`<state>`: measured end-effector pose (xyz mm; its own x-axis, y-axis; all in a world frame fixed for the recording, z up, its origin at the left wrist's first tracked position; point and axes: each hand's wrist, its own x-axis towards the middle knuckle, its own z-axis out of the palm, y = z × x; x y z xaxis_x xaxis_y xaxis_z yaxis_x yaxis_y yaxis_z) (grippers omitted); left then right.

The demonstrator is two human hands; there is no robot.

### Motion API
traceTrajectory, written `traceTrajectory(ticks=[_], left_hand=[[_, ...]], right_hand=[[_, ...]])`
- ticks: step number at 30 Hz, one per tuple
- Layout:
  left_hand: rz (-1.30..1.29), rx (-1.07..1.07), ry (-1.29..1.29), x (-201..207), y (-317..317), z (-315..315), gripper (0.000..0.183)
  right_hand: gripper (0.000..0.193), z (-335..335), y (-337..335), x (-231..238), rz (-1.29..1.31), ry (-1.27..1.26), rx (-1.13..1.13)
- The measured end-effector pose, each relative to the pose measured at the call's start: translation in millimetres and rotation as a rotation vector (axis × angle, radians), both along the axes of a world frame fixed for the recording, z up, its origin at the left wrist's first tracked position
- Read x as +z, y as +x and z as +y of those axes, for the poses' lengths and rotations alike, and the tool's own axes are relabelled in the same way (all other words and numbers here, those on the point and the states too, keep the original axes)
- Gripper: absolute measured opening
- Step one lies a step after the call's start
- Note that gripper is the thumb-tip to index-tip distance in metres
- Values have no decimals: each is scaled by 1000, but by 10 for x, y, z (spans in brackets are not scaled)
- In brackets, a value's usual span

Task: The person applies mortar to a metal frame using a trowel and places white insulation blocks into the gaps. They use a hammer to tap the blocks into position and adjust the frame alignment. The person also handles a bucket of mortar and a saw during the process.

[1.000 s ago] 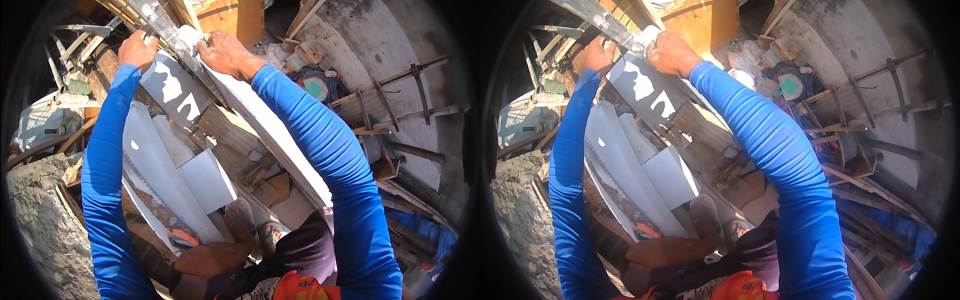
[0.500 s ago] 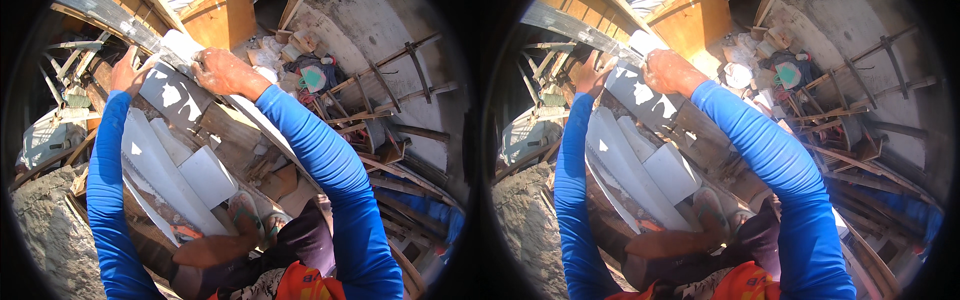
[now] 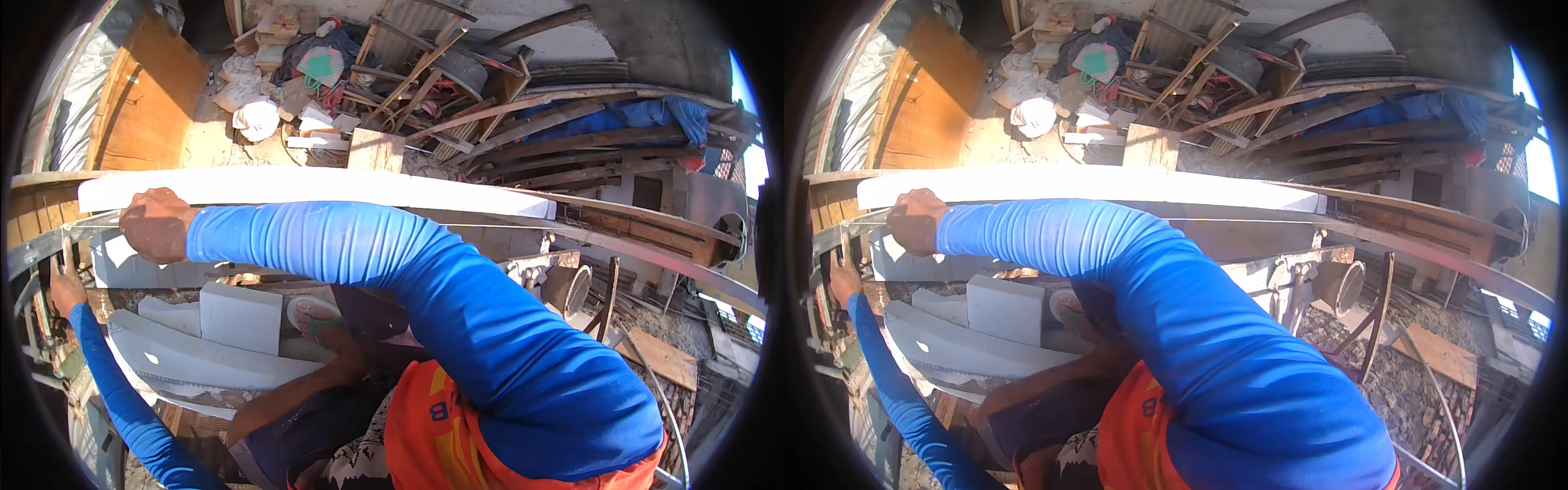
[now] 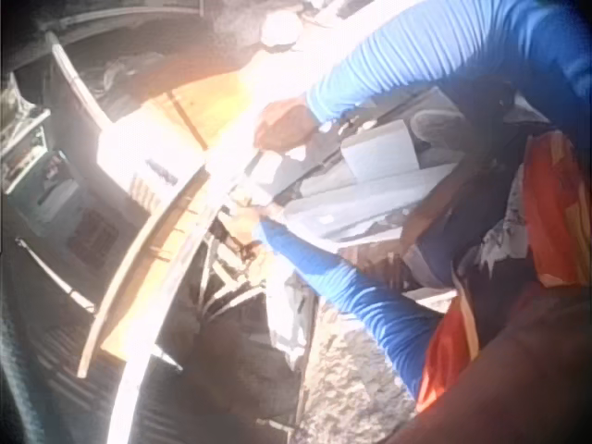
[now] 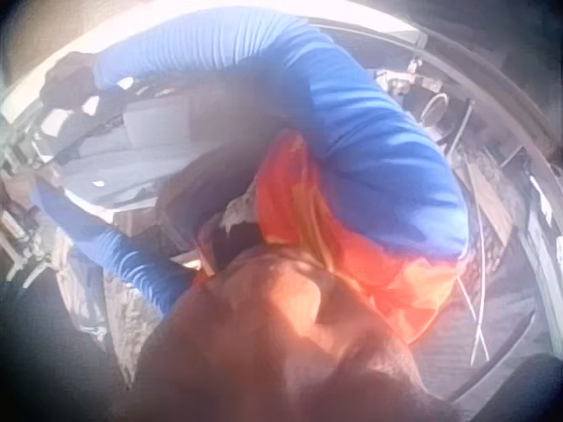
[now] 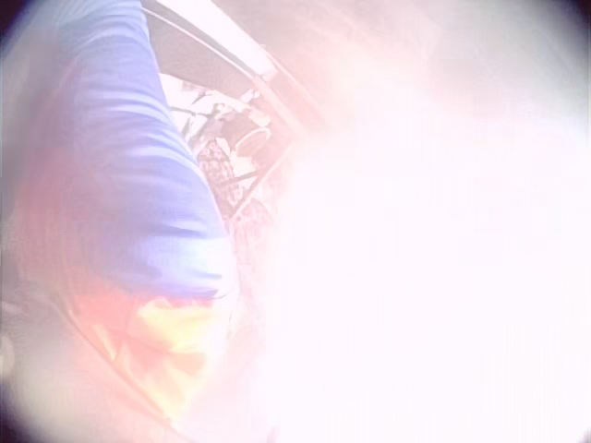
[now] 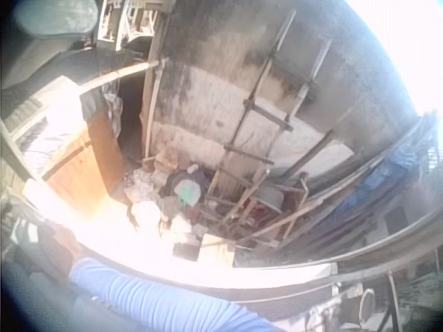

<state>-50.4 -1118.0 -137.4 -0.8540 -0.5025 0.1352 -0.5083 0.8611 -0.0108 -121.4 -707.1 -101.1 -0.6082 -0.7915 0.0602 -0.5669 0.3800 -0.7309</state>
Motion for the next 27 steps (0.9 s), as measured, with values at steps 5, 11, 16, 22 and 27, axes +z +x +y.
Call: traceTrajectory(ticks=[5,11,16,22,27], left_hand=[[-54,55,50,-85,-293,436,92],[30,100,181,-87,-361,316,102],[189,128,489,112,-176,558,72],[461,399,1469,422,-371,800,29],[680,385,1836,659,-215,1094,32]], right_hand=[[12,34,69,-268,86,106,-226],[17,-6,2,-232,17,124,-203],[42,126,164,150,310,-68,-217],[43,-420,325,253,-49,-411,-127],[40,-910,487,71,-818,-193,-7]])
